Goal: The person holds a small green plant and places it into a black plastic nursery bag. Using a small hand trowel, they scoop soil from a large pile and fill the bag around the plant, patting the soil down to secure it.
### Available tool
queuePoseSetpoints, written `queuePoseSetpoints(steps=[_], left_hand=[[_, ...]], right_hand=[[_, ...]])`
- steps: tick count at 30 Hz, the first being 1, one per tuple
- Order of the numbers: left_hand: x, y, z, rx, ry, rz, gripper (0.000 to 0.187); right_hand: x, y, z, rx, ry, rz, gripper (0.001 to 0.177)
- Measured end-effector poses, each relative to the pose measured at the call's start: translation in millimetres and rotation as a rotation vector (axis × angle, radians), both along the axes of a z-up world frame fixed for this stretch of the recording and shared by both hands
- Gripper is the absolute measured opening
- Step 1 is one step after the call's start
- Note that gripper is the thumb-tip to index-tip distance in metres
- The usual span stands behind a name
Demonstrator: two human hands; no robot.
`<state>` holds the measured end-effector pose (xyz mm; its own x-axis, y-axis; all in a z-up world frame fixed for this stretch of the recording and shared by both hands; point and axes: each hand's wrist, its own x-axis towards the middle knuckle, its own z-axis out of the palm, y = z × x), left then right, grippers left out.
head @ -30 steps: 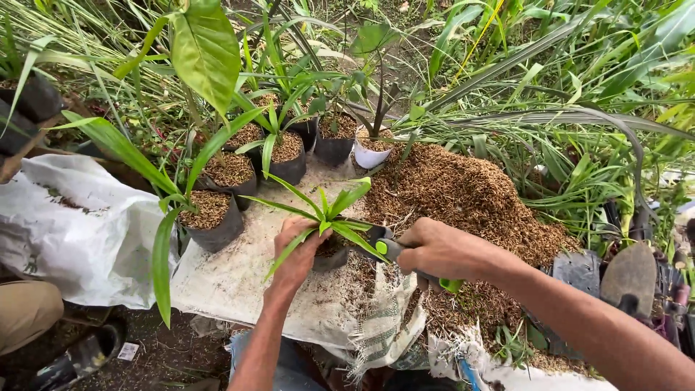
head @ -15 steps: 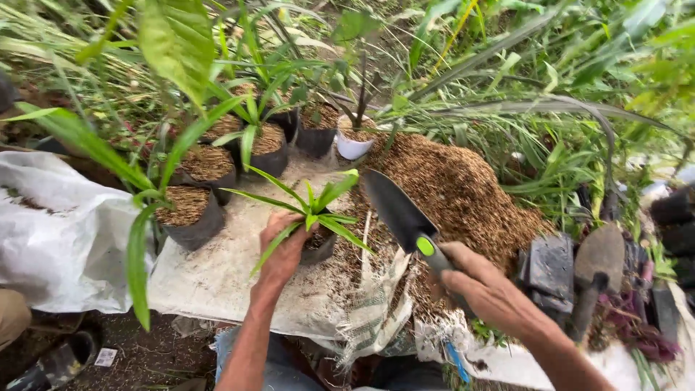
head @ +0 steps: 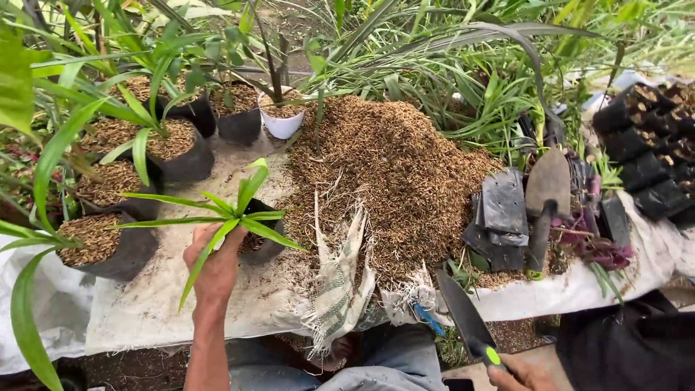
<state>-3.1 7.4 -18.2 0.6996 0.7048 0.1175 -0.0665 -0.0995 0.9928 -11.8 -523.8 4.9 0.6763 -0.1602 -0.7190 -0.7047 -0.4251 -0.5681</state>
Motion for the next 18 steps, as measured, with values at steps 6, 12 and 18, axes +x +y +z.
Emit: queuePoseSetpoints(steps=[6, 12, 18], left_hand=[[-2.2, -1.1, 1.5, 0.007, 0.02, 0.016, 0.027], [-0.5, -12.6, 21.0, -0.006, 0.076, 0.021, 0.025], [2.6, -11.0, 23.7, -0.013, 0.099, 0.038, 0.028]], right_hand=[[48.2, 58.1, 15.7, -0.035, -0.232, 0.355, 0.03], [120.6, 121.8, 20.7, -0.004, -0.43, 0.395, 0.027], [129.1, 113.3, 21.6, -0.063, -0.461, 0.418, 0.029]])
